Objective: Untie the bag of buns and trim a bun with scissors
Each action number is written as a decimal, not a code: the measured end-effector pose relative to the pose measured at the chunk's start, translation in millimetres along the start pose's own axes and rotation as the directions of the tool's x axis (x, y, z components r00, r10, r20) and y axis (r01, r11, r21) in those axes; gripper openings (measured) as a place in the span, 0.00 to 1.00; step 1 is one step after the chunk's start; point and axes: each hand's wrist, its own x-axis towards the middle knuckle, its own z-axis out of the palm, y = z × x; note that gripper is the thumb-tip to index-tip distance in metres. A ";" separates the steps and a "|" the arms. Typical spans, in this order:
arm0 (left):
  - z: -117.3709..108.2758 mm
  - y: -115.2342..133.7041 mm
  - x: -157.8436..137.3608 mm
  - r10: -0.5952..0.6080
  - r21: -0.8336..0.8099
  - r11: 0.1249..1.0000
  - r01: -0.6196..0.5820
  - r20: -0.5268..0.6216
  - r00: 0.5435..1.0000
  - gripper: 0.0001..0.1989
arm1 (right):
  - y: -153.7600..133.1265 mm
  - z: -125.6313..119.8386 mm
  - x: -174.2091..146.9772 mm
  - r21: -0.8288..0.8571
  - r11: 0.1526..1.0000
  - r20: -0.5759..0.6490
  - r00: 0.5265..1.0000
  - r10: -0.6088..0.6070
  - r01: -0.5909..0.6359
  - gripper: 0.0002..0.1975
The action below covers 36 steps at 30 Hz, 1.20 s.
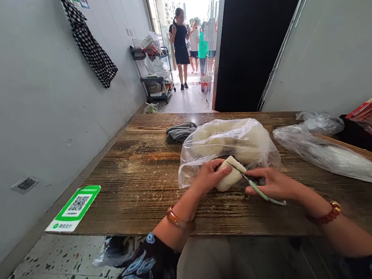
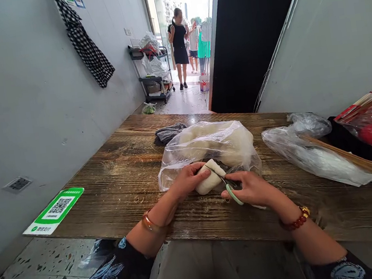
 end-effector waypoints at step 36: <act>1.1 5.6 -0.9 -0.060 -0.133 0.989 0.062 0.020 0.998 0.21 | 13.9 2.2 4.6 0.002 0.998 -0.038 0.997 -0.065 0.065 0.19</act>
